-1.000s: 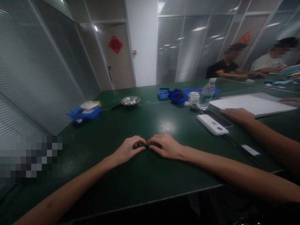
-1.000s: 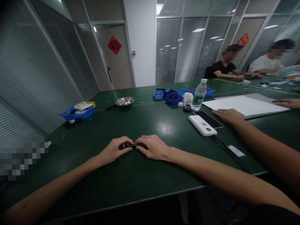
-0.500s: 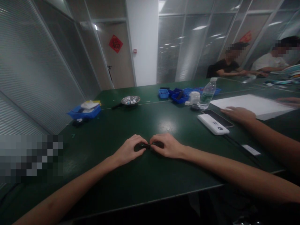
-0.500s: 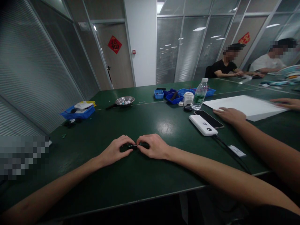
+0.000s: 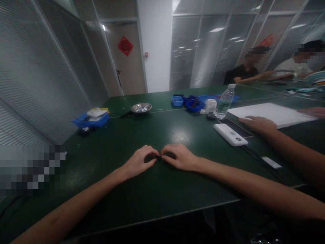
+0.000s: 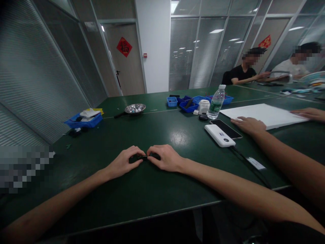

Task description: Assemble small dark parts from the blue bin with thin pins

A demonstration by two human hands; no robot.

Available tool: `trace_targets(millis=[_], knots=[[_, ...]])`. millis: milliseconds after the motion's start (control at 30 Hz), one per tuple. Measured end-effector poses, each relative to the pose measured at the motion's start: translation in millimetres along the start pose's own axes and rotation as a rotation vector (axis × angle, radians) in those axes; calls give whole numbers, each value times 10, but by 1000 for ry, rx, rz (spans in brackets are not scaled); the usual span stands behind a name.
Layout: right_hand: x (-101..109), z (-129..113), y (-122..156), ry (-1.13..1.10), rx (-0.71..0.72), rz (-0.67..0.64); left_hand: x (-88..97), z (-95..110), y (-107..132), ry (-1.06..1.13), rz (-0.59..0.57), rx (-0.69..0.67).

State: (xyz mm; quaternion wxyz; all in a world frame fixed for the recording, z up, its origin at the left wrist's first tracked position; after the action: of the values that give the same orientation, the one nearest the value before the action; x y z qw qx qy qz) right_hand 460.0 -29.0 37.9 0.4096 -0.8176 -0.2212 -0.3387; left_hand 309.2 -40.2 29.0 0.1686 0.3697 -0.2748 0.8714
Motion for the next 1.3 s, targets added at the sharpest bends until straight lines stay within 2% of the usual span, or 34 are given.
trace_targets(millis=[200,333,433,633,867,1033,1167,1300], knots=[[-8,-16,-9,-28,5,-7,16,24,2,30,-19,0],[30,4,22,-29,2,17,52,18,63,118,-122,-17],[35,19,47,-34,8,13,109,-61,109,166,-169,-30],[53,43,52,-36,11,40,183,-232,96,176,-141,-38],[61,30,39,-40,3,30,148,-153,111,86,-76,-44],[61,34,36,-38,3,27,134,-151,125,72,-111,-64],[59,37,41,-41,7,25,259,-370,132,40,-147,-72],[76,12,41,-43,10,23,593,-876,149,-90,-77,-10]])
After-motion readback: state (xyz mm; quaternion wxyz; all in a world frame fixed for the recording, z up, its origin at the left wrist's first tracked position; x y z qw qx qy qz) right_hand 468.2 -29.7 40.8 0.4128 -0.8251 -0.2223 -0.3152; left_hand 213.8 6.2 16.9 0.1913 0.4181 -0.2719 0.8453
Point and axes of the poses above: each hand's wrist, its own y-axis away from the middle knuckle, its own x-axis out of the back of the hand, z = x × y, the point moved 8 cm from there along -y, towards the middle knuckle, and after that the axes turned 10 degrees about z, right-handed, at the moved point
